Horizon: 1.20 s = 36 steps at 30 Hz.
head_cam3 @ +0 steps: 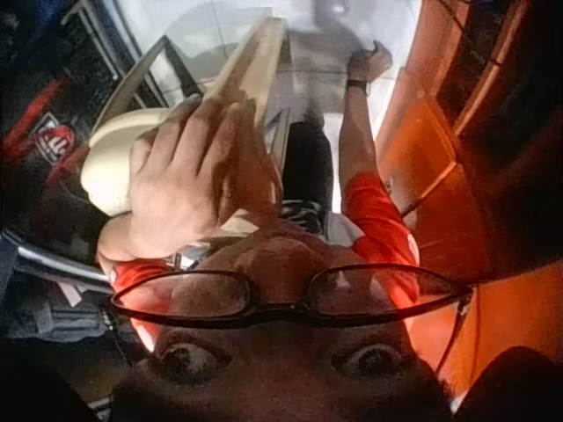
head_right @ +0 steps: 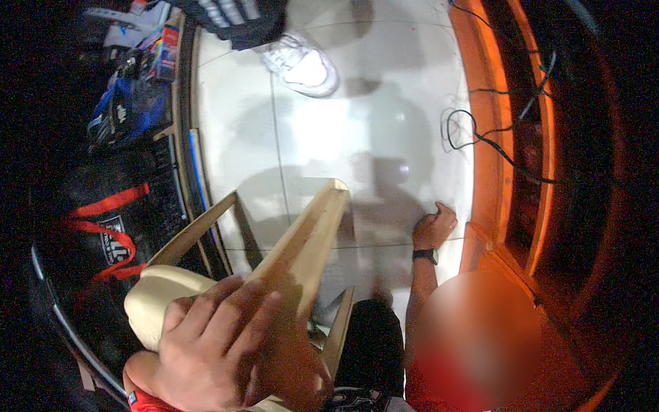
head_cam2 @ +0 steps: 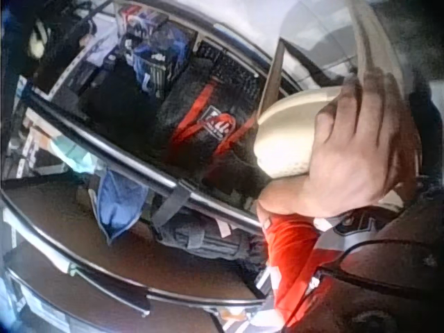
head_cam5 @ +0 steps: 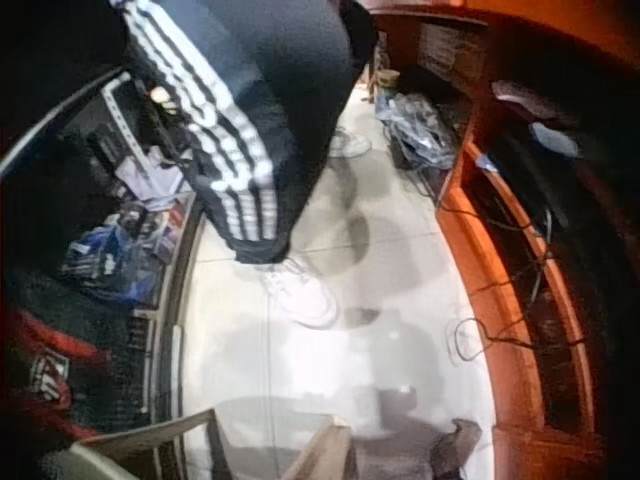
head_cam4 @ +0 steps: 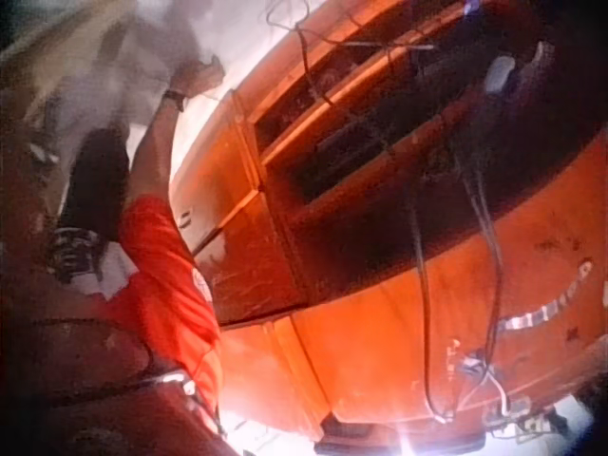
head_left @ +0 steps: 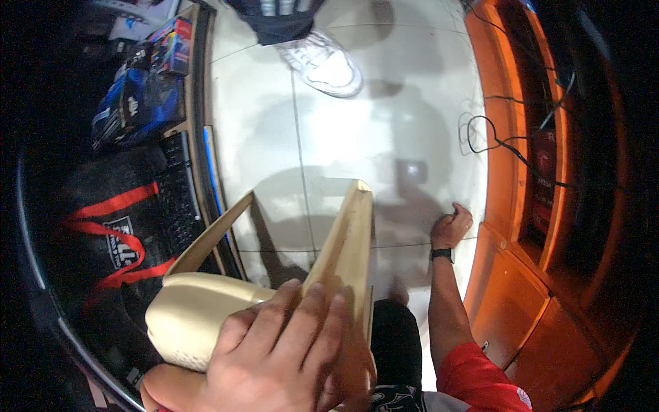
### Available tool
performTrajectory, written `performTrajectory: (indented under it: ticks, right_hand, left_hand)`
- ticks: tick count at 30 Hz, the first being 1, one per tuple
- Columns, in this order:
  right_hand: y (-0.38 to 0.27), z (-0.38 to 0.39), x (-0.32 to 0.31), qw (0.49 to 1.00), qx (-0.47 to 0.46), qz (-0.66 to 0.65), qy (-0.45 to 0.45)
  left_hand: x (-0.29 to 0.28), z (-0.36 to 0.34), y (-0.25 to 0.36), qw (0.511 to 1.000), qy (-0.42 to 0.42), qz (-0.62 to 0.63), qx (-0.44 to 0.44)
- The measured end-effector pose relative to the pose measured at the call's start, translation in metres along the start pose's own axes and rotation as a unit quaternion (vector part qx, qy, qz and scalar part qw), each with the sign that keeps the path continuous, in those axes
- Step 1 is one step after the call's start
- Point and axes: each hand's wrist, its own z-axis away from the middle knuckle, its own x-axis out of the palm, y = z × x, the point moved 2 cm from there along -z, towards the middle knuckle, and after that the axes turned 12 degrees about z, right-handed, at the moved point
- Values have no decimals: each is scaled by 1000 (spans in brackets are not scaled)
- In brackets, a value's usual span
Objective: The person works on the internal components of an open laptop, moving small wires and components with a tool and their hands, then stands up to move a small stool and some bubble wrap before returning to work on the laptop.
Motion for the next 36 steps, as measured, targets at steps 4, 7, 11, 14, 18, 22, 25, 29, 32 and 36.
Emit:
performTrajectory:
  ticks: [4,7,11,14,18,22,25,29,32,36]
  right_hand:
    - [7,7,4,999,24,9,-21]
    - [1,5,2,999,32,-9,-7]
    - [-3,5,-3,999,43,-8,-7]
    - [2,6,0,998,53,-15,-26]
    - [2,10,2,998,49,-21,-25]
    - [-3,7,-1,998,51,-21,-36]
    - [0,4,-1,998,41,7,-42]
    - [3,6,1,998,49,9,-46]
    - [1,5,1,996,68,8,-63]
    - [6,7,5,998,44,7,-41]
  left_hand:
    - [-8,-6,-7,997,-36,60,9]
    - [4,4,-9,999,3,34,25]
    - [6,9,-10,998,16,59,33]
    - [3,8,-11,993,46,93,55]
    - [4,9,-13,992,59,85,73]
    - [5,8,-12,991,76,73,78]
    - [7,10,-13,991,80,77,75]
    - [7,7,-12,994,68,56,67]
    - [9,6,-9,996,52,47,52]
    - [7,9,-8,996,59,43,54]
